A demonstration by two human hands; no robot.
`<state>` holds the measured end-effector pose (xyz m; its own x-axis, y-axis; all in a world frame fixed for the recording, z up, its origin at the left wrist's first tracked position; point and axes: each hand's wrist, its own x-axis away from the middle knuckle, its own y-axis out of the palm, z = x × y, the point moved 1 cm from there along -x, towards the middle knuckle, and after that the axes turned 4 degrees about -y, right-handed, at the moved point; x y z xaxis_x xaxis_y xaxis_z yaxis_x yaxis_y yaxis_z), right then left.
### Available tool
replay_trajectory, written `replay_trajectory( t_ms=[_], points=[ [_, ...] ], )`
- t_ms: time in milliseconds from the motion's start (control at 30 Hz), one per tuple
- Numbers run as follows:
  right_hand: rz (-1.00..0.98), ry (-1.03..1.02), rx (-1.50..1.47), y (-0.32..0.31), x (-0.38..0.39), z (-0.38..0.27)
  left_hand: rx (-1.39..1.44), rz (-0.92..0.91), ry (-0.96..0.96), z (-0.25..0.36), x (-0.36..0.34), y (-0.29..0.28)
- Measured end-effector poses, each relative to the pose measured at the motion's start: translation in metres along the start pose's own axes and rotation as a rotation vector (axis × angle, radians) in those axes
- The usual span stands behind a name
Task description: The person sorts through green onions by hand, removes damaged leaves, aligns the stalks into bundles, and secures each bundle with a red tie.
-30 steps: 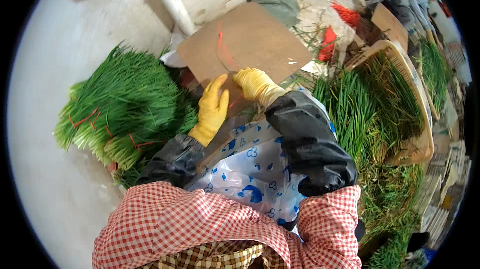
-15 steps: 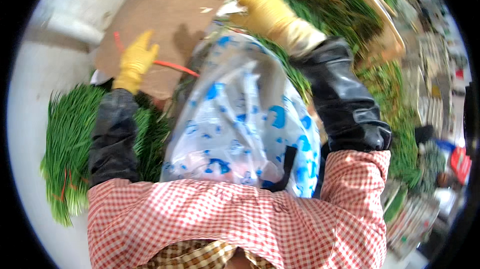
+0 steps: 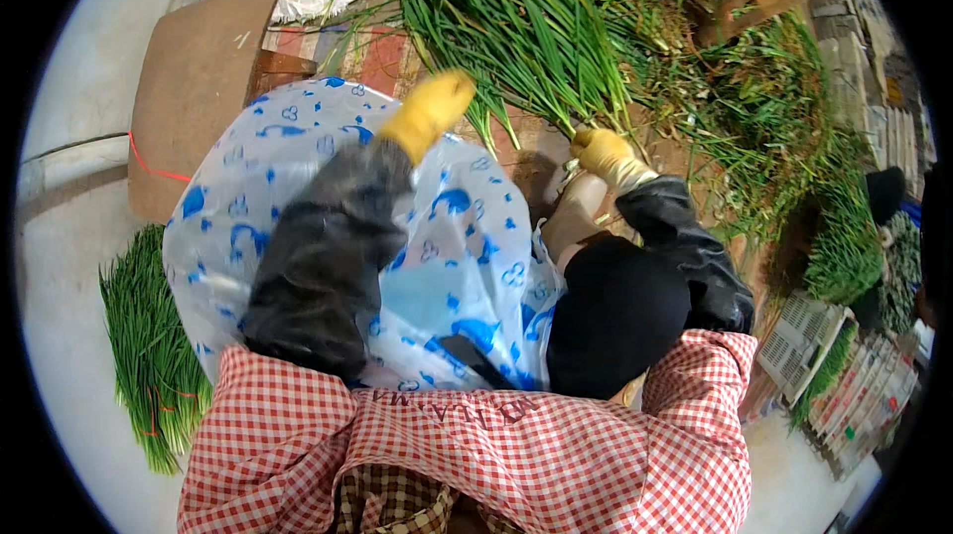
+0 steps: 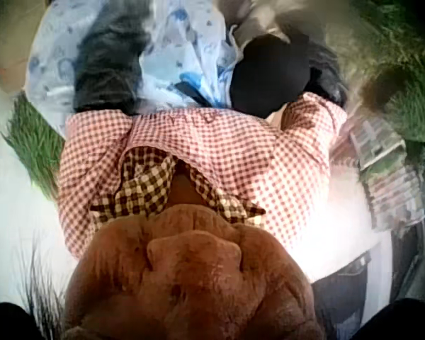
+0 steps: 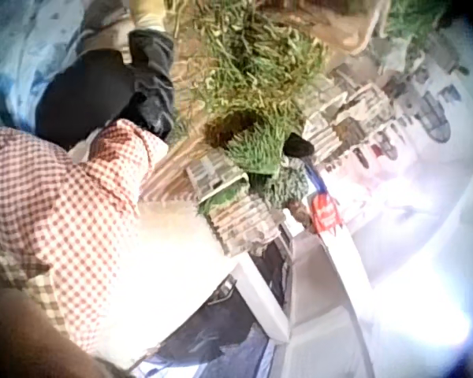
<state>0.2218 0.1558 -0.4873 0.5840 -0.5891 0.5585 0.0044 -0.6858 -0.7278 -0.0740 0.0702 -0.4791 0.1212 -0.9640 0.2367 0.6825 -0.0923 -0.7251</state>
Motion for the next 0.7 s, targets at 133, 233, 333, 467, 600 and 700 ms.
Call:
replay_trajectory(
  t_ms=[133,233,333,467,600,700],
  points=[
    [0.027,0.021,0.058,0.063,-0.032,-0.026,-0.278,-0.383,0.234,-0.111,0.165,0.046],
    [0.112,0.016,0.105,0.097,-0.061,-0.030,0.234,-0.493,-0.662,-0.100,0.154,0.050],
    [0.109,0.061,0.096,0.117,-0.083,-0.029,0.897,-0.162,-1.054,-0.087,0.148,0.042],
    [0.031,-0.007,-0.444,0.107,-0.077,-0.022,1.012,-0.209,-0.820,-0.053,0.113,0.025],
    [-0.537,-0.158,-1.421,0.068,-0.030,-0.085,1.283,-0.447,-0.790,0.026,0.073,0.018],
    [-0.651,-0.282,-1.123,0.069,-0.019,-0.112,1.629,-0.680,-0.731,0.016,0.062,0.038]
  ],
)
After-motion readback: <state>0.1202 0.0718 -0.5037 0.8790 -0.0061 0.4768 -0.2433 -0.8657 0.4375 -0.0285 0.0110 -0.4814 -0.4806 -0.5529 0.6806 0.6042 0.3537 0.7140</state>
